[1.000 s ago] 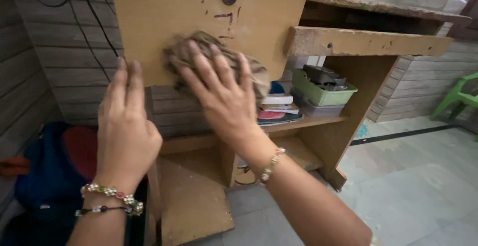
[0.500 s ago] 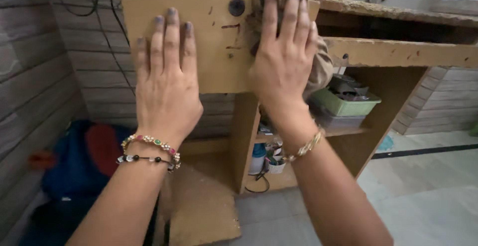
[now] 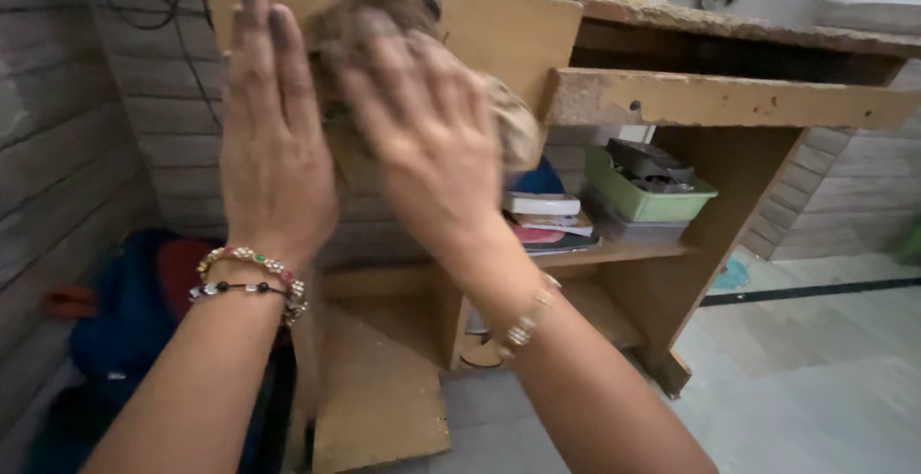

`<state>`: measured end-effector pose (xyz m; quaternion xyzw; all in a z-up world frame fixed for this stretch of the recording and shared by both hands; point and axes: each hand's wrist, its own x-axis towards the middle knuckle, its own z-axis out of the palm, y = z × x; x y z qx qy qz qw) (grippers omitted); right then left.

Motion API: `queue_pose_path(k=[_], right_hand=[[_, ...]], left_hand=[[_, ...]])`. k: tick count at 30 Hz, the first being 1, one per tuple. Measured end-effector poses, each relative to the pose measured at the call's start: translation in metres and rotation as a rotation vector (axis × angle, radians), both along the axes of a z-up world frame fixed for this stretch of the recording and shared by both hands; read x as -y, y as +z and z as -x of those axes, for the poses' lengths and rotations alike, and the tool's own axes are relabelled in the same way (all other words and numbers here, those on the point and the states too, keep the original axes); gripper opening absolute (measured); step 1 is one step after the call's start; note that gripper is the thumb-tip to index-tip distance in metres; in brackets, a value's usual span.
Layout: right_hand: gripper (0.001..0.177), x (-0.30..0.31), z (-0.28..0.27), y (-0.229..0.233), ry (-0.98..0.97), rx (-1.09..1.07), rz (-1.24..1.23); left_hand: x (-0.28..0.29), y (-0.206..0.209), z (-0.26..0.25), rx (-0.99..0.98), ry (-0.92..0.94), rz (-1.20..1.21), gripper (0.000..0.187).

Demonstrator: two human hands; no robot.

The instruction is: The person wipes the edges and sides of a wooden table using a cloth. They then open a drawer and wipe its interior and exterior surfaces. The person continues wiping the table's legs and lower frame.

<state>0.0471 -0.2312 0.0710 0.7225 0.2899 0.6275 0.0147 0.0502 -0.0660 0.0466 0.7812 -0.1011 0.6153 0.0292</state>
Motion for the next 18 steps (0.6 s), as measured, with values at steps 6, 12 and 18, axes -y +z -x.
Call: queue_pose_path(k=[6,12,18], right_hand=[[0.053,0.016,-0.016,0.014,-0.036,0.042,0.155],[0.06,0.044,0.006,0.002,-0.062,-0.087,0.035],[0.081,0.05,0.037,0.023,0.029,-0.301,-0.33]], left_hand=[[0.003,-0.003,0.014,-0.159,0.002,-0.086,0.085],[-0.011,-0.006,0.026,-0.181,0.086,-0.154,0.081],[-0.012,0.014,0.019,-0.153,0.182,-0.243,0.083]])
